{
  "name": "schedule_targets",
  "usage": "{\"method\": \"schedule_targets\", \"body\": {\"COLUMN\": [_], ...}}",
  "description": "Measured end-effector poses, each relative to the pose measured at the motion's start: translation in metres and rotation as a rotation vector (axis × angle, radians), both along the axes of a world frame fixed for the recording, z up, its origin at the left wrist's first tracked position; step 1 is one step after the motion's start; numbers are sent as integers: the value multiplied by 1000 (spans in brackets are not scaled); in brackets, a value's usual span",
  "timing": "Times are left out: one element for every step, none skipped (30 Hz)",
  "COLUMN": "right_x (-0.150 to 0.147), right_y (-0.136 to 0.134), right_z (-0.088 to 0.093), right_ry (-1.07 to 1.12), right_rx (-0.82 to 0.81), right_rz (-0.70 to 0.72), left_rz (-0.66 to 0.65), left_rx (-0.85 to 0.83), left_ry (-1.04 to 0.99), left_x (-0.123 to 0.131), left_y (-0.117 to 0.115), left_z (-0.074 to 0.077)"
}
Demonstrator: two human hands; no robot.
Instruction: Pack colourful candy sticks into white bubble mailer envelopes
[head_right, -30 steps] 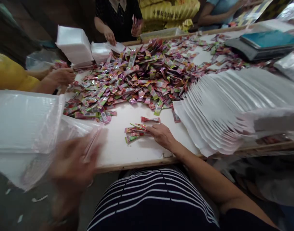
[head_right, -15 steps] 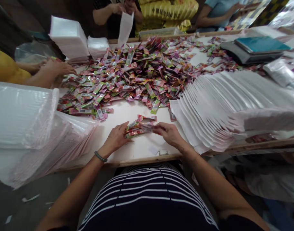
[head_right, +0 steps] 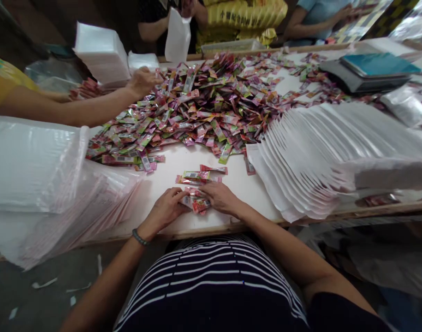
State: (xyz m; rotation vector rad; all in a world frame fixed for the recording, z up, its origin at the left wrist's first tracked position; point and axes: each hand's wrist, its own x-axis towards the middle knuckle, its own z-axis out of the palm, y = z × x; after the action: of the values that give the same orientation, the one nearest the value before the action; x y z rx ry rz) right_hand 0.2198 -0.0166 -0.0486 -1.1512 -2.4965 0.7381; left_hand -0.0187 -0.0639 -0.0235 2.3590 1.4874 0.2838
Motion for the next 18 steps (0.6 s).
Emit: {"method": "schedule_targets", "body": {"right_x": [-1, -3, -5, -9, -12, -17, -21, -25, -28, -30, -30, -28, -25, -20, -15, -9, -4, 2], "right_y": [3, 6, 10, 14, 18, 23, 28, 32, 37, 42, 45, 49, 51, 51, 51, 48, 44, 39], "right_z": [2, 3, 5, 6, 8, 9, 10, 10, 11, 11, 11, 11, 11, 12, 12, 12, 13, 14], "right_ry": [-5, -10, -16, -27, -45, -73, -109, -151, -195, -236, -270, -295, -307, -305, -289, -262, -226, -188], "right_rx": [-23, -34, -30, -10, 22, 61, 102, 139, 170, 194, 214, 228, 238, 244, 248, 251, 252, 245], "right_rz": [-27, -66, -100, -120, -123, -109, -81, -47, -15, 10, 25, 30, 23, 9, -13, -41, -73, -100], "left_rz": [0, 11, 28, 41, 43, 30, 2, -31, -57, -76, -85, -86, -83, -81, -78, -64, -31, 19], "left_rx": [-12, -12, -1, 18, 39, 57, 67, 67, 61, 49, 35, 20, 6, -1, -5, -3, 6, 18], "left_ry": [2, -7, -17, -23, -22, -13, 1, 18, 34, 47, 55, 53, 35, 3, -41, -87, -129, -160], "left_x": [1, 1, 2, 4, 7, 11, 16, 22, 28, 32, 35, 36, 34, 30, 25, 18, 10, 3], "left_y": [-1, -1, -2, -2, -3, -3, -3, -3, -3, -3, -4, -4, -6, -8, -10, -13, -16, -19], "left_z": [0, 0, 2, 4, 6, 8, 9, 10, 9, 8, 5, 3, 0, -3, -6, -9, -10, -11]}}
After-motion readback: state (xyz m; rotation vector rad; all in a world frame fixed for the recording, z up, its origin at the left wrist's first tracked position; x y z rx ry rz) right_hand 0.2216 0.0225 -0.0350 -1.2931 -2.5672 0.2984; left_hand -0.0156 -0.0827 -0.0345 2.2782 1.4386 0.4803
